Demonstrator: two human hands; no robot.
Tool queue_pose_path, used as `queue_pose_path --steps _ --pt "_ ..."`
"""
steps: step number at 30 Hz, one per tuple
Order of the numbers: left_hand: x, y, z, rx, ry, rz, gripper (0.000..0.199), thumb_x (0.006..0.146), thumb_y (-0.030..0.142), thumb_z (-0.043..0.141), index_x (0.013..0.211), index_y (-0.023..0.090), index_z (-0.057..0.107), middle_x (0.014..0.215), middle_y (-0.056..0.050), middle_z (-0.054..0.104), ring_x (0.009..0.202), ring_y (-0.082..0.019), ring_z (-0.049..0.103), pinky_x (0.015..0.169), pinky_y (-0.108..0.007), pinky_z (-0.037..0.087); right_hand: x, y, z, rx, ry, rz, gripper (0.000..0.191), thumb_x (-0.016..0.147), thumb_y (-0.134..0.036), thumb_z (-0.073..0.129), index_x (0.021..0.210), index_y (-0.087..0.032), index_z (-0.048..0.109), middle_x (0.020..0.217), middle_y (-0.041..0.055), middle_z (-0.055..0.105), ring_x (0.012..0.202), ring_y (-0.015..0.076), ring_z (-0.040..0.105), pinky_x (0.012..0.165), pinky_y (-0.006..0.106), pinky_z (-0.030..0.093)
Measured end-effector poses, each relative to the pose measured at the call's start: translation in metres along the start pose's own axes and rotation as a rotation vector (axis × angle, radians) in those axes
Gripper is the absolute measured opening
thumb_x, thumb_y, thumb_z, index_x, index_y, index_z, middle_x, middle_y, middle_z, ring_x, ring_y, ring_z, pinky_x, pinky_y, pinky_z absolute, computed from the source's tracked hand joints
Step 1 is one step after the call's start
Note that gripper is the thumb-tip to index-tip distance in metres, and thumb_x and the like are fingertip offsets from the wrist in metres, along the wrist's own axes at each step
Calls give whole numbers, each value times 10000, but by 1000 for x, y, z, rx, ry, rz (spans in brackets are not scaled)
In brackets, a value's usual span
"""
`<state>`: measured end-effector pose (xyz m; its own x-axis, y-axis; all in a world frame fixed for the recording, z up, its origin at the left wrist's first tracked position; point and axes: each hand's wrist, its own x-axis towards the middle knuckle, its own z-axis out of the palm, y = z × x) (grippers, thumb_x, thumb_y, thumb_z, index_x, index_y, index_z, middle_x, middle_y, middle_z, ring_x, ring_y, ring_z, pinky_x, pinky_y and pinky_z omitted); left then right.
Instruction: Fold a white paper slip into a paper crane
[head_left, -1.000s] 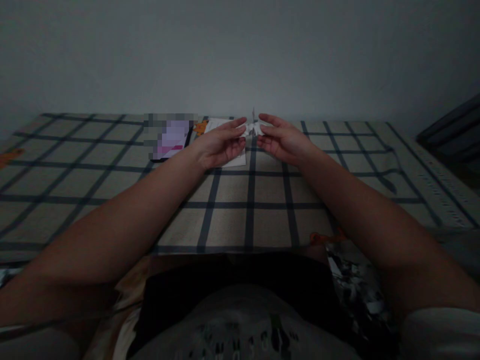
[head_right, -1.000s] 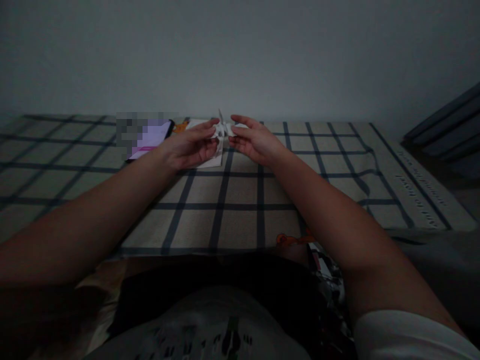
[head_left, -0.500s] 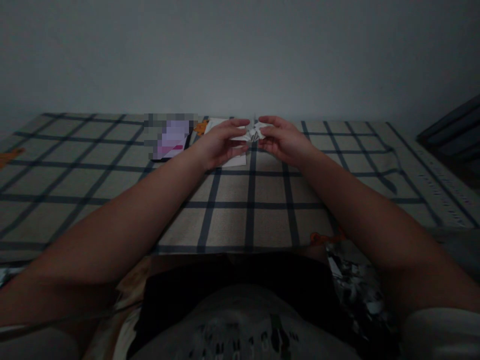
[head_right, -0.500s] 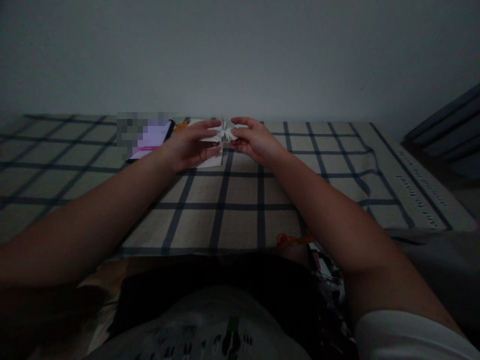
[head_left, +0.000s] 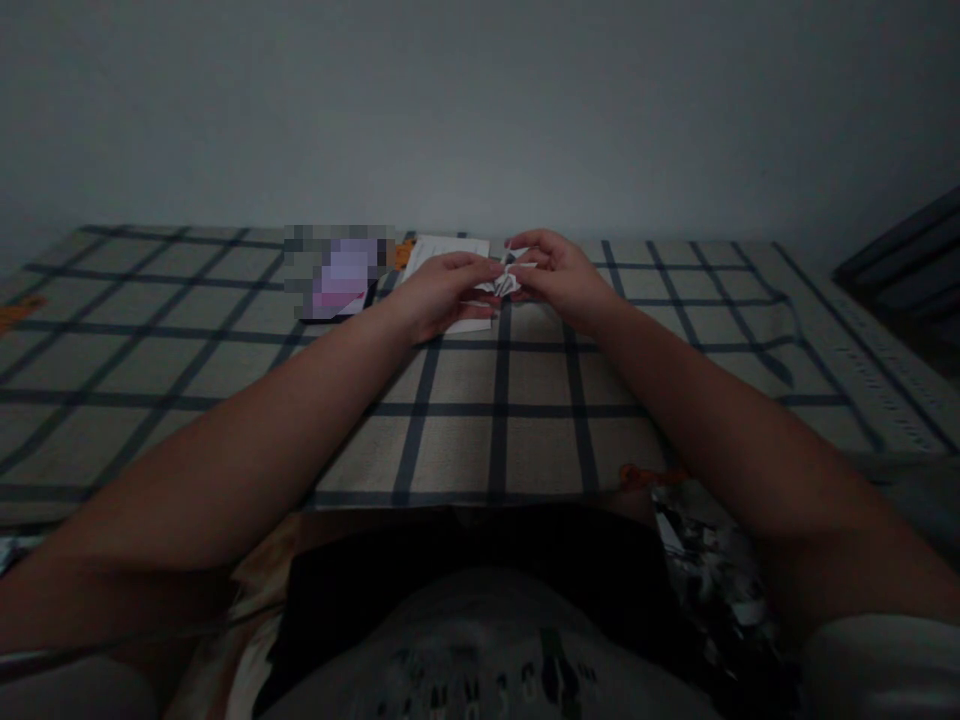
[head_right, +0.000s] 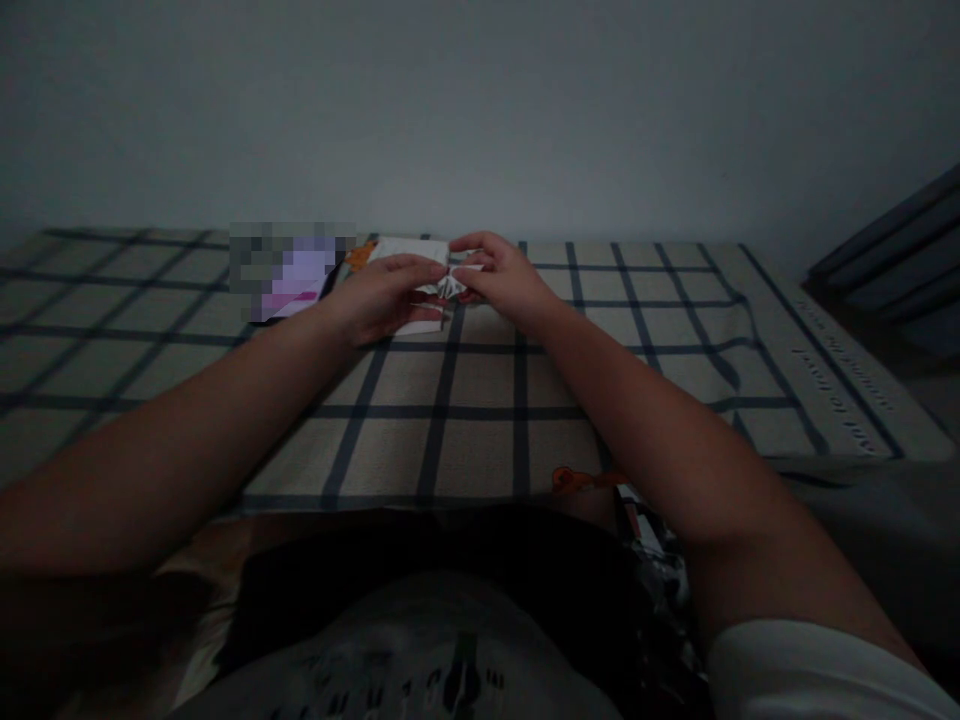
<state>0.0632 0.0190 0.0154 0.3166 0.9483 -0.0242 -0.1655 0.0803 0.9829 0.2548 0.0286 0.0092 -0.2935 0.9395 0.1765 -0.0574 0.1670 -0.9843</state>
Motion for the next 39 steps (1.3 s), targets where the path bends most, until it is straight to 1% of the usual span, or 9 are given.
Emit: queue_pose_path --steps 5,10,15,17,22,26,30,34,39 --pt "-1 1 3 13 42 28 132 830 245 796 877 164 703 868 -53 740 738 -145 713 752 -310 615 0 0 0 -27 23 -18 335 795 -229 760 1103 -268 634 927 9 673 936 203 691 798 336 611" --pt "0 -4 3 77 63 84 212 749 226 860 901 163 726 887 -66 756 777 -169 722 686 -281 597 -2 -4 1 -135 30 -70 361 762 -260 812 1083 -261 645 955 21 664 960 226 691 767 330 603" --pt "-5 -4 5 174 96 154 260 733 293 893 919 164 766 878 -71 761 793 -171 710 706 -279 597 -6 -7 2 -209 -3 -123 393 772 -297 832 1117 -263 646 1076 48 665 1089 251 664 799 308 594" --pt "-6 -2 5 167 109 165 262 730 314 898 905 165 771 883 -70 764 818 -176 710 717 -277 600 -7 -8 3 -210 -3 -147 401 780 -314 835 1129 -272 641 1070 44 663 1088 247 663 815 315 598" --pt "-4 -1 4 37 133 162 306 729 392 908 871 167 757 901 -64 762 869 -181 718 763 -285 620 -2 -3 1 -197 49 -181 398 830 -345 797 1176 -279 613 988 14 657 984 219 699 832 350 612" --pt "1 -3 1 -43 109 113 305 740 389 903 881 171 744 908 -52 763 869 -168 728 806 -291 627 8 9 -5 -300 -5 -266 445 873 -385 753 1260 -256 575 995 21 663 955 221 713 839 384 624" --pt "3 -3 0 -66 93 33 214 799 316 857 857 151 735 918 -74 762 801 -148 716 789 -276 624 11 14 -8 -391 -41 -324 454 889 -381 732 1289 -236 574 1023 37 674 998 241 715 868 406 626" --pt "2 -2 2 -61 59 36 159 826 270 826 869 152 729 905 -71 760 805 -143 720 750 -247 620 8 9 -6 -353 17 -293 413 878 -320 741 1259 -237 603 1020 35 678 1022 246 716 877 410 629" --pt "1 0 2 -61 36 -19 143 842 224 815 919 147 723 910 -69 760 763 -119 716 721 -219 605 7 4 -4 -149 99 -160 374 851 -190 739 1200 -241 613 953 -1 672 921 192 723 865 386 650"
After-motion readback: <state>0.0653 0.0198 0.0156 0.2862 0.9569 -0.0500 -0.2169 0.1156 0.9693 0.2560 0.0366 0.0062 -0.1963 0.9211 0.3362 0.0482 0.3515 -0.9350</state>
